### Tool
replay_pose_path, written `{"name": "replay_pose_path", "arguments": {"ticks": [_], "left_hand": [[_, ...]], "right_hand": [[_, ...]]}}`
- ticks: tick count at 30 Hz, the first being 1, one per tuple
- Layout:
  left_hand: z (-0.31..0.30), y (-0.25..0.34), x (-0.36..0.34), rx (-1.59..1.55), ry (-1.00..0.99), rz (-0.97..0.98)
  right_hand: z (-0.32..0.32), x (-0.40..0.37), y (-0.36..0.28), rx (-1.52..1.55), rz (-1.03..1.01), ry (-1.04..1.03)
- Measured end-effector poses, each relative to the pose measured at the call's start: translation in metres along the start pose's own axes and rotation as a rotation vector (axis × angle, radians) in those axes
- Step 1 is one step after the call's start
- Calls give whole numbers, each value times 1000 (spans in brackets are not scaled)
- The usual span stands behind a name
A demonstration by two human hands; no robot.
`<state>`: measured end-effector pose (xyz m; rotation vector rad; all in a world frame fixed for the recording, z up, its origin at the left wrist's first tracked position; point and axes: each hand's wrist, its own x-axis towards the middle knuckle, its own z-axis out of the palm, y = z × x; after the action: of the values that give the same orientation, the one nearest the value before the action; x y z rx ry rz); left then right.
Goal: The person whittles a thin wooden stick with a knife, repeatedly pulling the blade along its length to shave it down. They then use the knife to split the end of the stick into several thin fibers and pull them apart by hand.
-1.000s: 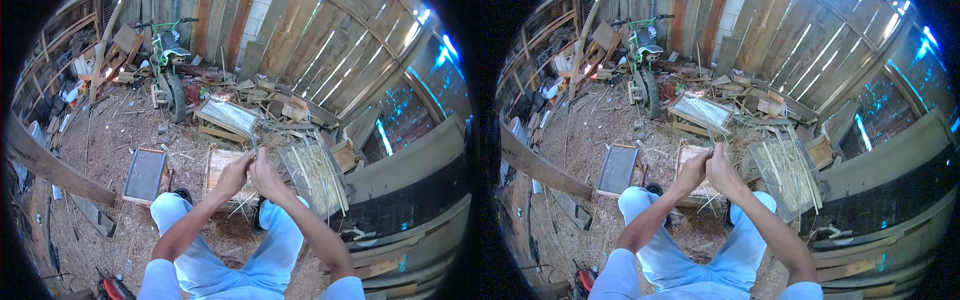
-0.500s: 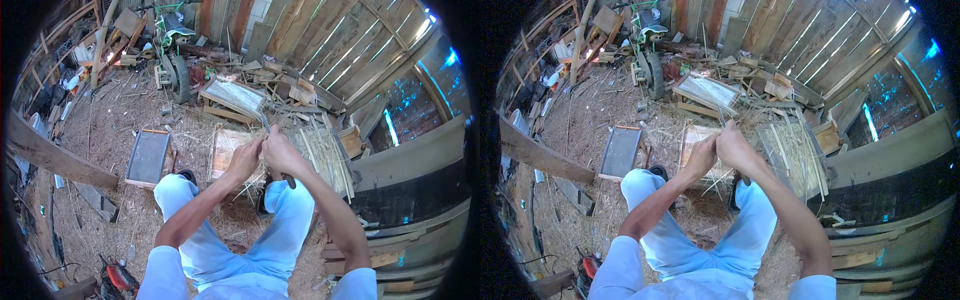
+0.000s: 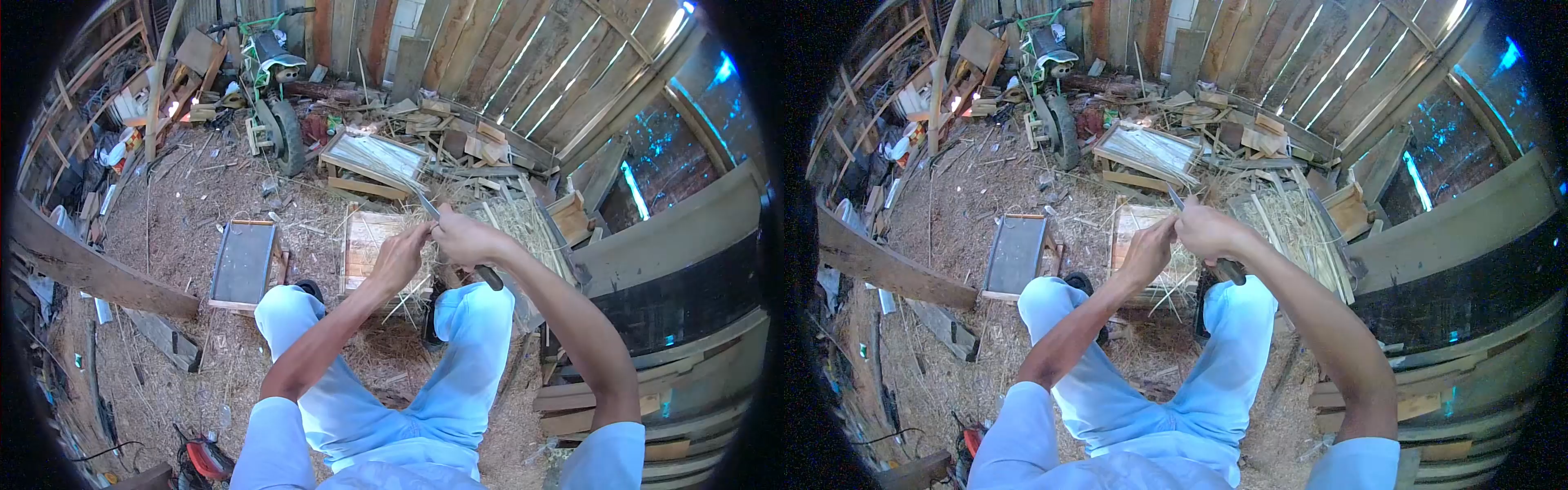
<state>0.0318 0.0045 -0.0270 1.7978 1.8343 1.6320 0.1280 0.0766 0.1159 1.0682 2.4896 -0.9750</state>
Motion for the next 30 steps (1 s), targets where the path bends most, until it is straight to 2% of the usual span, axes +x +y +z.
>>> {"name": "replay_pose_path", "arguments": {"ticks": [2, 4, 5, 6, 7, 9, 11, 13, 14, 15, 17, 18, 19, 21, 22, 23, 25, 26, 28, 30], "left_hand": [[1, 0, 3, -5, -4, -7], [-1, -4, 4, 58, -100, -97], [-1, -4, 4, 66, -88, -85], [-1, -1, -1, 87, -88, -64], [-1, 1, -5, 107, -82, -46], [-4, 0, -7, 110, -50, -60], [-5, -1, -2, 79, -18, -81], [-11, -8, 2, 82, -25, -88], [-12, -9, 2, 34, 19, -82], [-17, -8, 5, -12, 64, -75], [-26, -14, 7, 2, 76, -81], [-29, -19, 8, -2, 100, -90], [-30, -23, 10, -11, 120, -96], [-33, -28, 15, 11, 127, -78], [-36, -22, 18, 16, 156, -78], [-38, -19, 20, 22, 184, -77], [-36, -24, 20, 37, 185, -98], [-34, -25, 18, -2, 201, -113], [-34, -26, 17, -38, 207, -125], [-38, -26, 16, 42, 113, -231]], "right_hand": [[17, 15, 24, -260, -285, 212], [28, 18, 26, -201, -227, 186], [30, 22, 25, -147, -172, 161], [31, 25, 37, -119, -285, 189], [30, 23, 31, -129, -304, 196], [32, 20, 20, 18, -213, 239], [29, 26, 22, 24, -206, 270], [29, 30, 23, 95, -307, 261], [33, 38, 32, 85, -410, 320], [29, 38, 31, 83, -418, 323], [23, 26, 20, 267, -291, 121], [20, 19, 14, 367, -296, 32], [26, 24, 19, 372, -291, 25], [42, 38, 27, 205, -495, 212], [47, 40, 28, 4, -524, 397], [48, 40, 29, 12, -524, 394], [41, 29, 10, -111, -320, 358], [46, 30, 10, -103, -319, 358], [53, 33, 11, -276, -315, 503], [49, 30, 6, -192, -315, 433]]}}
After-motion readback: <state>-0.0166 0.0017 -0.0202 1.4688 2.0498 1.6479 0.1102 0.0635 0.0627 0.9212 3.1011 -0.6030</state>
